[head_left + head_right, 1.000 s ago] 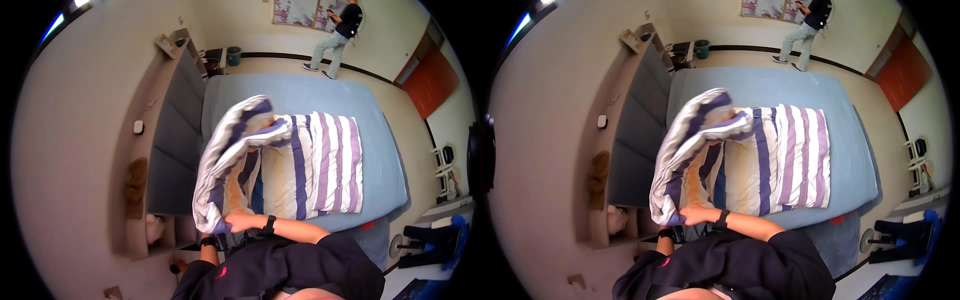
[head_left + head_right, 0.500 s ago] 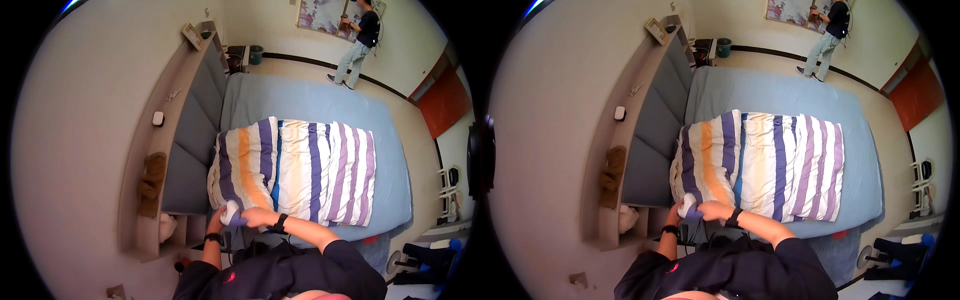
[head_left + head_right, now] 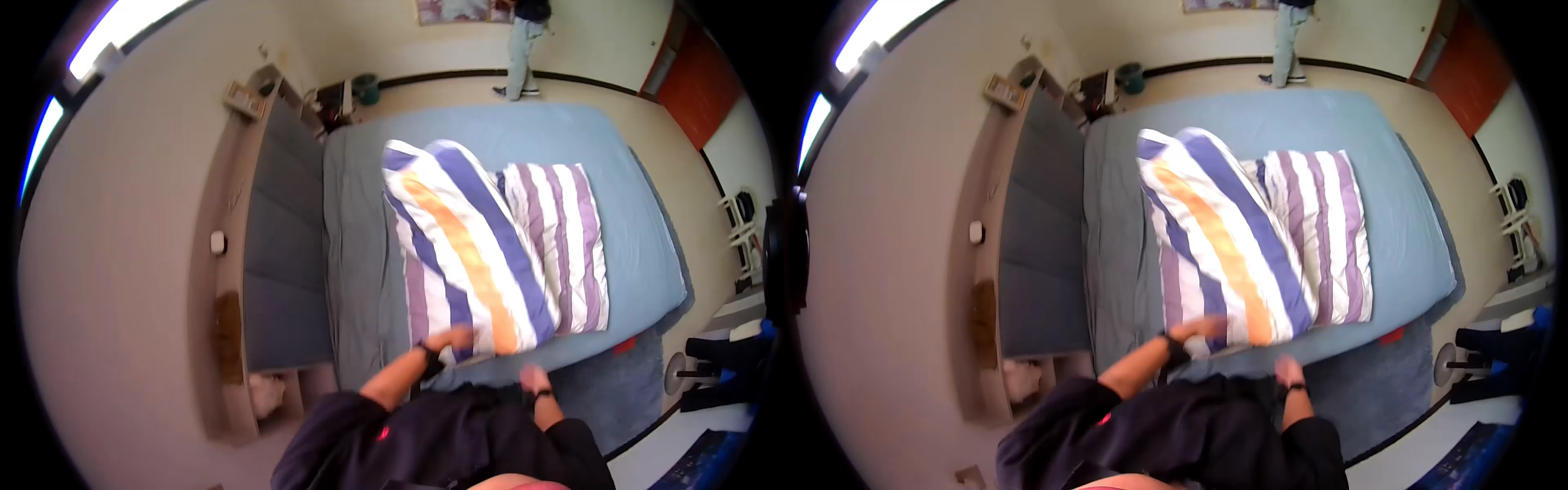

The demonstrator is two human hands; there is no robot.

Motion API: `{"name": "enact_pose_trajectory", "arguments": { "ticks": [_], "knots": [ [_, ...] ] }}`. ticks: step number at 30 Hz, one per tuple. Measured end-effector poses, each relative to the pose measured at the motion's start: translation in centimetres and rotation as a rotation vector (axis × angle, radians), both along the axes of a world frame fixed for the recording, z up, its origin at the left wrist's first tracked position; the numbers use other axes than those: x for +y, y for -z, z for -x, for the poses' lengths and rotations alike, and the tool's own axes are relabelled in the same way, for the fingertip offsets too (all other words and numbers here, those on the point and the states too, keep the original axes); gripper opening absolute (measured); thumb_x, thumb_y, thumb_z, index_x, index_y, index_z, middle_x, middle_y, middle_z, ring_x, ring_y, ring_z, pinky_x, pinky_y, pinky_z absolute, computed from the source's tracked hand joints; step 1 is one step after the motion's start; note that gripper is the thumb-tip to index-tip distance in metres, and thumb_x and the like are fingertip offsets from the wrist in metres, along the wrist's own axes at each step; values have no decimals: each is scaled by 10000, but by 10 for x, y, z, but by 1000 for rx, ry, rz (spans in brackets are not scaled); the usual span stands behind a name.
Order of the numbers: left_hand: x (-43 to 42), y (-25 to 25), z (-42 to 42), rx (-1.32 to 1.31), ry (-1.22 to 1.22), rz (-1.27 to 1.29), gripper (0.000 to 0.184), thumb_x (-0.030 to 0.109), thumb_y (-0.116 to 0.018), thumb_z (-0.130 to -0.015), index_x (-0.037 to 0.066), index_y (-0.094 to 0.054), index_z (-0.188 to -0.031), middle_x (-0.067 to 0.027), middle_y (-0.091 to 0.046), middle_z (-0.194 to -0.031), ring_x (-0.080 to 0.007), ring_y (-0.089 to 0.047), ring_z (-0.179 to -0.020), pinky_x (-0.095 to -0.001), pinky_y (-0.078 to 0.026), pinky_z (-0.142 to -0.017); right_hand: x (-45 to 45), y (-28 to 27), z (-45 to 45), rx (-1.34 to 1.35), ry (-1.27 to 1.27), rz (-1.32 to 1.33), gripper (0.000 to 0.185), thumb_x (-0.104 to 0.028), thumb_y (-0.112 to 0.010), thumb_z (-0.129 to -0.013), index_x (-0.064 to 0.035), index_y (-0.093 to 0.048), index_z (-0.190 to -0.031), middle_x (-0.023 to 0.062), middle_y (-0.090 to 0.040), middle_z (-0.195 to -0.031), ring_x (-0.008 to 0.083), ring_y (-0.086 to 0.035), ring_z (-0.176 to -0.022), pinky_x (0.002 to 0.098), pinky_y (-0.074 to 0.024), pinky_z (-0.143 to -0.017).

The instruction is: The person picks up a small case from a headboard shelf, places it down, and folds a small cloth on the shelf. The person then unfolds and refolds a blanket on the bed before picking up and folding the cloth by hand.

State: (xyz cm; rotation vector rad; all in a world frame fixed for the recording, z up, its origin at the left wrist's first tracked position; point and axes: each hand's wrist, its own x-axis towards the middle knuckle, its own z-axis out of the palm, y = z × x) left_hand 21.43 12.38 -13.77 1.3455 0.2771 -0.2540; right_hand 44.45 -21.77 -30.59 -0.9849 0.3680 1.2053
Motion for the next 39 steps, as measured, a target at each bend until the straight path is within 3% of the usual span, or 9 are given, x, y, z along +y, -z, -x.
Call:
{"name": "enact_pose_trajectory", "arguments": {
  "ticks": [1,3,8,13,18,24,32,36,39],
  "knots": [
    [-18,73,48,14,-130,535,484,250,-562,-872,6,-464,-1278,-84,-540,-1232,-186,-496,-1122,-318,-370,-972,-22,-28,25,-136,-36,469,218,-257,-540,-820,-108,-640,-944,91,-592,-861,249,-547,-807,333,-462,-746],
    [-23,121,110,440,160,-220,388,217,-507,-863,11,-529,-1192,-107,-579,-1166,-233,-547,-1027,-354,-416,-900,-64,-72,66,-110,-147,868,172,-197,-528,-781,-80,-645,-829,68,-553,-644,242,-526,-583,335,-477,-618],
    [-53,158,255,1282,-21,-162,362,275,-572,-797,9,-612,-1039,-179,-613,-1079,-285,-598,-940,-449,-477,-768,-133,-62,67,206,295,657,141,-227,-521,-827,-94,-550,-795,35,-599,-731,198,-584,-692,331,-457,-595],
    [-20,145,221,200,560,-1072,255,237,-538,-788,31,-651,-888,-158,-647,-886,-285,-622,-767,-400,-497,-660,-64,-31,-3,43,-107,812,315,-272,-560,-838,-99,-510,-1097,58,-550,-1132,241,-586,-895,472,-461,-816],
    [-38,77,41,765,-608,-173,379,224,-541,-862,49,-515,-1197,-91,-629,-943,-155,-593,-829,-285,-468,-752,53,0,-69,-137,-480,408,735,-385,-697,-755,-100,-349,-1336,130,-361,-1350,383,-437,-1115,529,-438,-859],
    [-92,-12,-89,395,-118,-478,370,189,-474,-882,108,-481,-1243,-111,-618,-1046,-243,-600,-952,-324,-461,-830,111,6,-84,51,-515,821,883,-447,-730,-715,-55,-310,-1386,168,-295,-1431,459,-324,-1237,612,-297,-945],
    [-142,15,-77,730,321,-455,458,227,-479,-794,25,-520,-1203,-198,-561,-1187,-336,-508,-1138,-412,-394,-958,114,-45,-82,40,-360,428,447,-264,-619,-799,-95,-467,-1183,107,-575,-1041,247,-567,-908,407,-481,-716],
    [-144,-11,-106,407,235,-589,505,212,-496,-800,21,-458,-1266,-215,-485,-1277,-343,-472,-1175,-410,-365,-991,184,-205,-67,-437,-370,231,298,-246,-659,-769,30,-602,-863,63,-590,-709,155,-546,-499,256,-431,-414],
    [-111,-6,-152,213,340,-1146,615,263,-548,-810,55,-353,-1355,-208,-421,-1337,-330,-433,-1211,-401,-346,-1015,219,-314,-52,-847,-324,60,308,-241,-660,-777,63,-625,-811,68,-625,-682,142,-577,-609,306,-456,-569]
  ]
}}
